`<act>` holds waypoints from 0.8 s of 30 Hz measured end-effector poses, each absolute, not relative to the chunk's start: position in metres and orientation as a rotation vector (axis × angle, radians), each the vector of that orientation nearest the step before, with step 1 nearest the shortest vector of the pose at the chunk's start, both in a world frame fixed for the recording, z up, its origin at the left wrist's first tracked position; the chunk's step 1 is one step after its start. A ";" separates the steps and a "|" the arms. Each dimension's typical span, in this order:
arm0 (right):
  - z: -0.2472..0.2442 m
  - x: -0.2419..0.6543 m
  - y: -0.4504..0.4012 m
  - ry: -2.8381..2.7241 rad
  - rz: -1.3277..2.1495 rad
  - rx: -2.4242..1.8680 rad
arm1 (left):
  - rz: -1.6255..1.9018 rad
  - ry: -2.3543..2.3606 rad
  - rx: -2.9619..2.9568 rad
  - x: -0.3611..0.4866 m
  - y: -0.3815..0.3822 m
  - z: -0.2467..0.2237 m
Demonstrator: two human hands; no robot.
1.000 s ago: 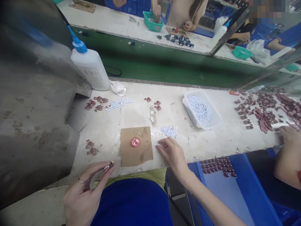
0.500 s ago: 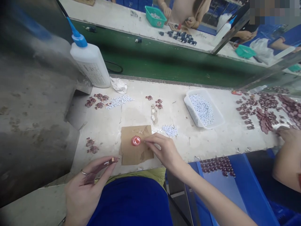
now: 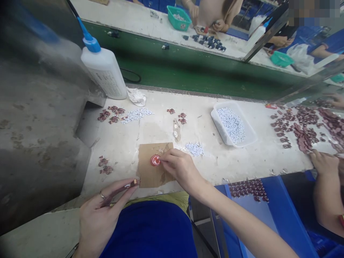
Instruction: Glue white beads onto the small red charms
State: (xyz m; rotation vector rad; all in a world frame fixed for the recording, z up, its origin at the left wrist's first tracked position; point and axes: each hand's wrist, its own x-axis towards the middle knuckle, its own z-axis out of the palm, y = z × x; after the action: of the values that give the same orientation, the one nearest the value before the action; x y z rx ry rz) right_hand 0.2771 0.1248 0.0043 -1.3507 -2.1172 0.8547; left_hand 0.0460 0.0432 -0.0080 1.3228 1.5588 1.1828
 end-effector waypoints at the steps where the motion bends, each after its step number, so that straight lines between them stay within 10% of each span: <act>1: 0.004 0.277 0.125 -2.117 0.847 -1.345 | 1.190 1.542 1.332 0.047 0.044 -0.007; 24: 0.040 0.246 0.084 -1.815 1.062 -1.054 | 1.260 1.501 1.457 0.057 0.047 0.009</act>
State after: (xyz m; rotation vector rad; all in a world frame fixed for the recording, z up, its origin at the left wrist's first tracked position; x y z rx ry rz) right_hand 0.2465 0.0835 0.0399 -1.0538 -1.8147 1.0621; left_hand 0.0568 0.0472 0.0087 1.4574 1.5008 1.2603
